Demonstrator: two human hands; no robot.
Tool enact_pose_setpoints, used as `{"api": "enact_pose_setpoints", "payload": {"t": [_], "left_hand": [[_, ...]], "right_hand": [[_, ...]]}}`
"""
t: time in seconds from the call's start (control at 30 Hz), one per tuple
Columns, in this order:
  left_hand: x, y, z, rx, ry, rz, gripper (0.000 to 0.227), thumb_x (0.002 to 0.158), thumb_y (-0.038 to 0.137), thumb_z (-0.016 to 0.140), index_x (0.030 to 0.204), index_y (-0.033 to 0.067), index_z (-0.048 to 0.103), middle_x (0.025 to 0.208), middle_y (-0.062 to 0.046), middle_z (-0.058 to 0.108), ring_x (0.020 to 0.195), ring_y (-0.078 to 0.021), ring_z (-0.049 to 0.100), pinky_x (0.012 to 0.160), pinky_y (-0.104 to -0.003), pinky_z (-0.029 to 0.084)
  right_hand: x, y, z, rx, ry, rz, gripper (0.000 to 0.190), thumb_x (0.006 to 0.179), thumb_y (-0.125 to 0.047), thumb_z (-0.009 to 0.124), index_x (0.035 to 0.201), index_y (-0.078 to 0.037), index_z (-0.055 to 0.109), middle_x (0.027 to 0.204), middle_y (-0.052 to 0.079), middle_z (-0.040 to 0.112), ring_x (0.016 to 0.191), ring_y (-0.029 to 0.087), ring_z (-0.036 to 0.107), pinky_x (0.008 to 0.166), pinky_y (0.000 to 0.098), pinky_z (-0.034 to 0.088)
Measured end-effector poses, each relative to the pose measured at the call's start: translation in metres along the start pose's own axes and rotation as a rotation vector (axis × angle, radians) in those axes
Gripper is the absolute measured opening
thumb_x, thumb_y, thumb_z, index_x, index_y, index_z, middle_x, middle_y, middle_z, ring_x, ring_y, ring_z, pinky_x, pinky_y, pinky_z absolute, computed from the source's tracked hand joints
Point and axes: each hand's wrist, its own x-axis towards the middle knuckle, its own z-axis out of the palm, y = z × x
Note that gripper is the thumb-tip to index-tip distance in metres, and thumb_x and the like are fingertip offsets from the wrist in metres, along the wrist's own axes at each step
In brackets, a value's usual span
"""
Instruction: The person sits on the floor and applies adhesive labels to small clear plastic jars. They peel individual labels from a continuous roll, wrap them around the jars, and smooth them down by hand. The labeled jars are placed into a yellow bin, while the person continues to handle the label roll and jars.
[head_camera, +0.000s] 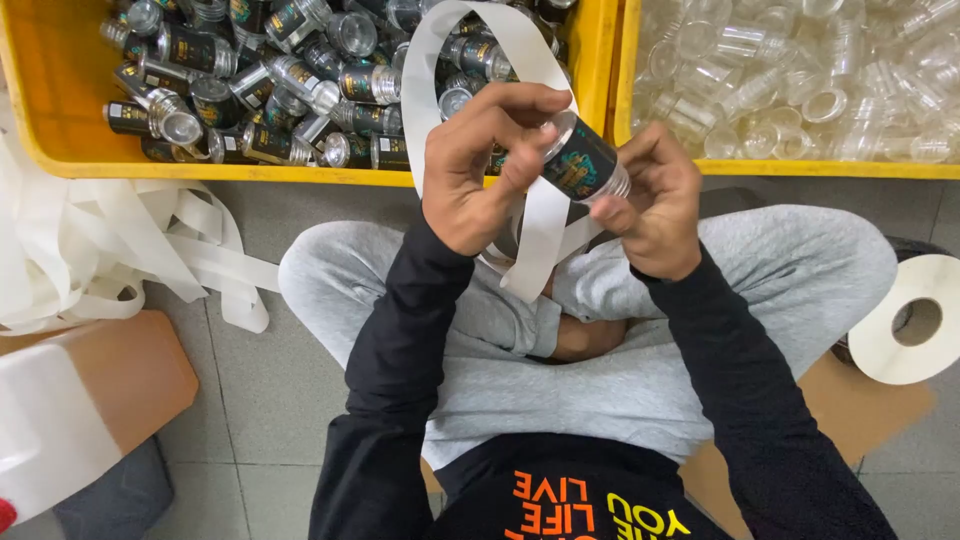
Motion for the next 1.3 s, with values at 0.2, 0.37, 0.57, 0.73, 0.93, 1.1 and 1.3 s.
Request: {"api": "enact_pose_setpoints", "payload": {"t": [0.2, 0.37, 0.57, 0.73, 0.93, 1.1, 1.3], "left_hand": [[0.004, -0.005, -0.014, -0.046, -0.127, -0.043, 0.028, 0.082, 0.003, 0.087, 0.094, 0.0025, 0.062, 0.117, -0.014, 0.065, 0.108, -0.0245, 0.067, 0.1, -0.037, 0.057], [0.004, -0.046, -0.037, -0.135, 0.103, -0.133, 0.02, 0.095, 0.003, 0.07, 0.106, 0.0067, 0.054, 0.113, -0.014, 0.061, 0.098, -0.0278, 0.069, 0.086, -0.037, 0.068], [-0.001, -0.081, -0.064, -0.735, 0.588, -0.312, 0.097, 0.087, 0.051, 0.067, 0.155, -0.0004, 0.023, 0.139, -0.037, 0.053, 0.126, -0.0431, 0.064, 0.111, -0.047, 0.056], [-0.006, -0.09, -0.049, -0.76, 0.566, -0.255, 0.091, 0.095, 0.021, 0.07, 0.163, 0.005, 0.011, 0.142, -0.035, 0.056, 0.127, -0.0417, 0.064, 0.11, -0.048, 0.057], [0.001, -0.038, -0.026, -0.173, 0.052, -0.222, 0.033, 0.102, 0.007, 0.071, 0.132, 0.0069, 0.058, 0.112, -0.018, 0.076, 0.096, -0.0282, 0.079, 0.09, -0.036, 0.069], [0.006, -0.017, -0.017, 0.292, -0.148, -0.092, 0.026, 0.083, -0.001, 0.082, 0.107, -0.0002, 0.071, 0.086, -0.007, 0.075, 0.072, -0.0145, 0.069, 0.068, -0.025, 0.054], [0.002, -0.018, -0.024, 0.372, -0.281, -0.041, 0.026, 0.08, -0.007, 0.076, 0.104, -0.0015, 0.07, 0.096, -0.011, 0.07, 0.075, -0.02, 0.067, 0.07, -0.03, 0.057]], "right_hand": [[0.005, 0.001, -0.01, 0.028, 0.022, -0.031, 0.057, 0.085, -0.05, 0.078, 0.108, -0.009, 0.046, 0.097, 0.002, 0.06, 0.077, 0.006, 0.057, 0.074, 0.0179, 0.048], [0.012, 0.003, -0.009, 0.136, 0.001, -0.019, 0.062, 0.093, -0.062, 0.069, 0.117, -0.009, 0.049, 0.071, -0.004, 0.048, 0.06, 0.006, 0.043, 0.063, 0.0211, 0.042], [0.016, 0.002, -0.01, 0.224, -0.091, -0.024, 0.055, 0.101, -0.06, 0.062, 0.116, -0.008, 0.05, 0.066, -0.005, 0.042, 0.06, 0.008, 0.042, 0.067, 0.0229, 0.042], [0.016, 0.005, -0.013, 0.222, -0.09, -0.034, 0.044, 0.103, -0.049, 0.063, 0.117, -0.01, 0.051, 0.065, -0.005, 0.042, 0.058, 0.008, 0.04, 0.068, 0.0233, 0.042], [0.017, 0.004, -0.021, 0.051, 0.016, -0.045, 0.021, 0.108, -0.026, 0.057, 0.114, -0.007, 0.052, 0.065, -0.004, 0.044, 0.054, 0.008, 0.04, 0.063, 0.0231, 0.043], [0.019, -0.014, -0.013, -0.378, 0.004, 0.08, 0.012, 0.104, -0.013, 0.065, 0.106, -0.002, 0.059, 0.087, 0.008, 0.067, 0.062, 0.013, 0.057, 0.058, 0.0229, 0.049], [0.022, -0.024, 0.01, -0.636, -0.169, 0.487, 0.043, 0.091, -0.04, 0.075, 0.089, 0.003, 0.074, 0.068, 0.007, 0.07, 0.055, 0.014, 0.063, 0.05, 0.0244, 0.048]]}}
